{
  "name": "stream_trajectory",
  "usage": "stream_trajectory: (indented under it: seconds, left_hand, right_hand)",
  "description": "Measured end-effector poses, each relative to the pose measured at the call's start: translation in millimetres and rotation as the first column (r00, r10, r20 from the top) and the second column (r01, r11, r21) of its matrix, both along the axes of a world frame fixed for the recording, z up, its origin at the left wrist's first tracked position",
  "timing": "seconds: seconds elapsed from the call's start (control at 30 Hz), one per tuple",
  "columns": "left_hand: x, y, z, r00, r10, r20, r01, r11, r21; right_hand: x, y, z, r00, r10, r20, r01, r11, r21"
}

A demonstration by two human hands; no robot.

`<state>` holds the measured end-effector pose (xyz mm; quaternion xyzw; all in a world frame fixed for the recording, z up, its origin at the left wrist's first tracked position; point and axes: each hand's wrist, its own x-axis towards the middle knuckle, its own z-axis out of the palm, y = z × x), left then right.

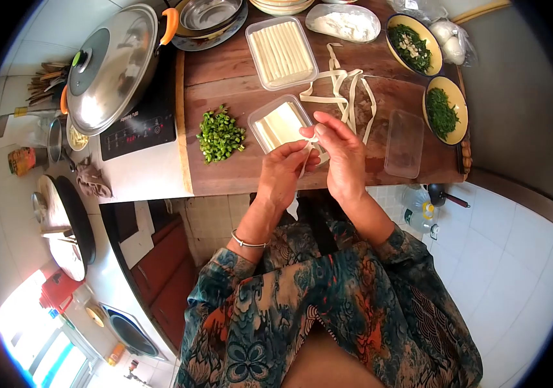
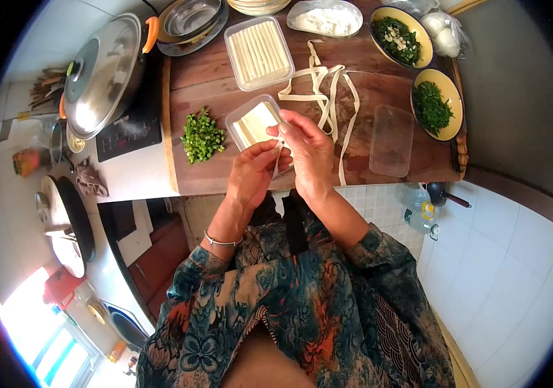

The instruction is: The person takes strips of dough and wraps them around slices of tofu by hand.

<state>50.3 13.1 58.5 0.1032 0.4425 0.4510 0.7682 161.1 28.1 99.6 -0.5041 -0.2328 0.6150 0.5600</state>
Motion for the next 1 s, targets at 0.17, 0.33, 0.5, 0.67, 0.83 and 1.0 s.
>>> stream_trajectory:
  seconds: [0.17,0.33,0.5,0.67,0.83,1.0]
  left_hand:
    - [-0.7,0.6,0.4,1.000,0.018,-0.016,-0.018,1.000,0.010]
    - [-3.1,0.5,-0.8,0.996,0.059,-0.067,-0.058,0.998,0.021]
    - [-2.6,0.5,3.7,0.998,0.046,0.043,-0.049,0.997,0.061]
    - [-2.4,-1.0,3.3,0.999,0.031,0.044,-0.034,0.997,0.067]
    - [-3.3,-2.2,5.4,0.999,0.007,0.050,-0.011,0.996,0.087]
    - [-0.3,-1.7,7.9,0.999,0.032,0.007,-0.033,0.996,0.086]
  right_hand:
    - [-3.5,1.5,-5.8,0.998,-0.022,-0.055,0.021,1.000,-0.021]
    - [-6.0,-6.6,14.3,0.997,0.066,0.034,-0.068,0.994,0.089]
    - [-10.3,3.5,-9.3,1.000,0.024,0.012,-0.023,0.997,-0.072]
    - [-8.6,8.1,-17.3,0.999,-0.013,0.050,0.014,0.999,-0.035]
    - [-9.6,10.8,-25.0,0.997,-0.039,0.071,0.040,0.999,-0.001]
    - [-9.4,9.7,-25.1,0.995,-0.014,0.098,0.012,1.000,0.022]
